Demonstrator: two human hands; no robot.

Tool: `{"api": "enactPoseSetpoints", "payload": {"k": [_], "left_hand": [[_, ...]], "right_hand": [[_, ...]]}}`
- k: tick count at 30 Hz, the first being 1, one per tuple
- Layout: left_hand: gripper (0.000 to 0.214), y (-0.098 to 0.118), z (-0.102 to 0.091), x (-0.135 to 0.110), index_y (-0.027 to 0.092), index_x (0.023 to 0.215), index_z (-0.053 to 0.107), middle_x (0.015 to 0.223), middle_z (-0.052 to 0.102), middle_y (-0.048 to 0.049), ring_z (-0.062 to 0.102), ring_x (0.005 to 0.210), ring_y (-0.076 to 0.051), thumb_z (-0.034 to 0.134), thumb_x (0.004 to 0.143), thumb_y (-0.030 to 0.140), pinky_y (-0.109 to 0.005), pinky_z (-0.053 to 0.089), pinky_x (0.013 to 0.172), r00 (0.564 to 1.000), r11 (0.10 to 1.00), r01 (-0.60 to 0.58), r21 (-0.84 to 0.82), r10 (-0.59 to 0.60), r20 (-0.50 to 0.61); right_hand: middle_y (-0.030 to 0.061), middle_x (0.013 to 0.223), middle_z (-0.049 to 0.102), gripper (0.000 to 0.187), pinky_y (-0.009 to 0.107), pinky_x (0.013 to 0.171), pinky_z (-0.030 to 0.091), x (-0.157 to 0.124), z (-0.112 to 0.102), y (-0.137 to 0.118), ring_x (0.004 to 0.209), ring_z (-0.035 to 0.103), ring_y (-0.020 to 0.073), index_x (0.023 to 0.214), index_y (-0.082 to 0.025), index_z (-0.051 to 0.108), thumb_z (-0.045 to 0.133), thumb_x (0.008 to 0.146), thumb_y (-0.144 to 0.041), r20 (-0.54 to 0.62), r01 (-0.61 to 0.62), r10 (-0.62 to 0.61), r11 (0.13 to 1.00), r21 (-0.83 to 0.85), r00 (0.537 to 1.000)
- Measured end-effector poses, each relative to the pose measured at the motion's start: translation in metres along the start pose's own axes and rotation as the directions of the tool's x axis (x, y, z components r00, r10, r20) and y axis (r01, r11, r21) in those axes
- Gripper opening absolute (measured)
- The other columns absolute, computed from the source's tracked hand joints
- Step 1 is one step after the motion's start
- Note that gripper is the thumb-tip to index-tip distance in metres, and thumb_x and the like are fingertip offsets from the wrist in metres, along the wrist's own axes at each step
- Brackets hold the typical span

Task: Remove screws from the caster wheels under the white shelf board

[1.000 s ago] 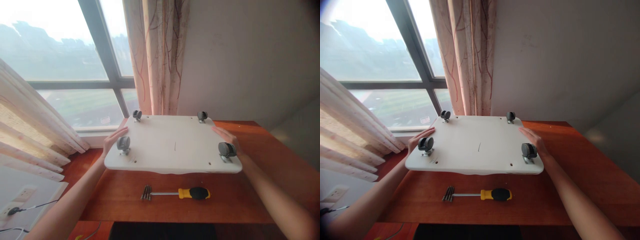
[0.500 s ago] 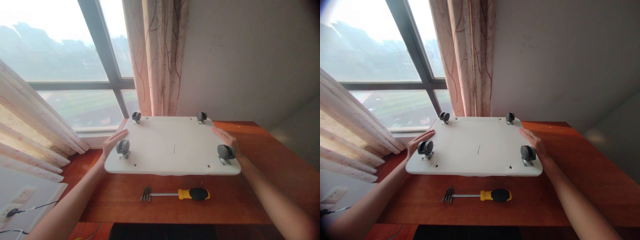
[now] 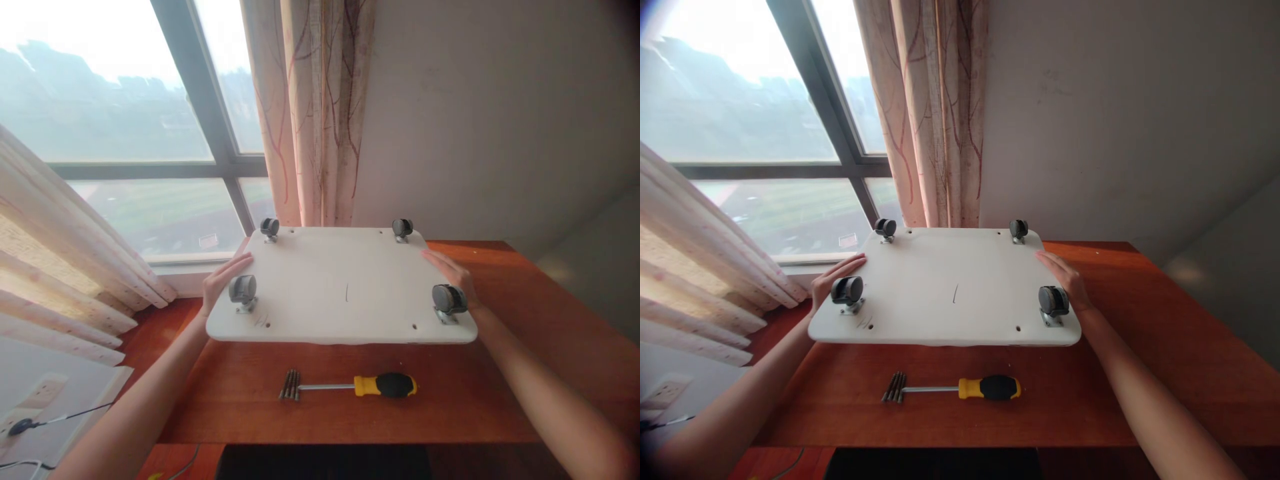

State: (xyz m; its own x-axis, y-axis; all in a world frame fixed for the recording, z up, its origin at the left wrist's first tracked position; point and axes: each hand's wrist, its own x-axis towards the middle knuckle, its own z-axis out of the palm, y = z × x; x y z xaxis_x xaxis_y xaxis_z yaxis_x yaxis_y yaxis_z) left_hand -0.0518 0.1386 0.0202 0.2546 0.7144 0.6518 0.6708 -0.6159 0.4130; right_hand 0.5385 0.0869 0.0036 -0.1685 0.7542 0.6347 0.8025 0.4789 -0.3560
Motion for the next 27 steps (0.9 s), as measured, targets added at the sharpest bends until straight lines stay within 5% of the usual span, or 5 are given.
{"api": "enactPoseSetpoints", "payload": {"k": [16, 27], "left_hand": [[0.045, 0.001, -0.001, -0.003, 0.021, 0.127, 0.071, 0.141, 0.066, -0.0091, 0.065, 0.127, -0.029, 0.054, 0.096, 0.049, -0.043, 0.049, 0.113, 0.998, 0.999, 0.046, 0.017, -0.046, 0.034], [0.044, 0.012, -0.005, -0.001, 0.021, 0.128, 0.070, 0.143, 0.065, -0.0086, 0.064, 0.128, -0.030, 0.051, 0.098, 0.046, -0.043, 0.048, 0.114, 0.997, 0.999, 0.051, 0.011, -0.052, 0.065]], "right_hand": [[0.0031, 0.143, 0.064, 0.046, 0.039, 0.117, 0.044, 0.004, -0.002, 0.008, 0.132, 0.061, 0.0232, 0.139, -0.027, 0.066, 0.048, 0.097, -0.025, 0.043, 0.037, -0.037, 0.999, -0.014, 0.998], [0.0045, 0.135, 0.068, 0.041, 0.044, 0.118, 0.043, 0.008, -0.002, -0.004, 0.131, 0.060, 0.0248, 0.129, -0.027, 0.071, 0.048, 0.096, -0.026, 0.002, -0.059, 0.059, 0.996, 0.071, 0.998]]}}
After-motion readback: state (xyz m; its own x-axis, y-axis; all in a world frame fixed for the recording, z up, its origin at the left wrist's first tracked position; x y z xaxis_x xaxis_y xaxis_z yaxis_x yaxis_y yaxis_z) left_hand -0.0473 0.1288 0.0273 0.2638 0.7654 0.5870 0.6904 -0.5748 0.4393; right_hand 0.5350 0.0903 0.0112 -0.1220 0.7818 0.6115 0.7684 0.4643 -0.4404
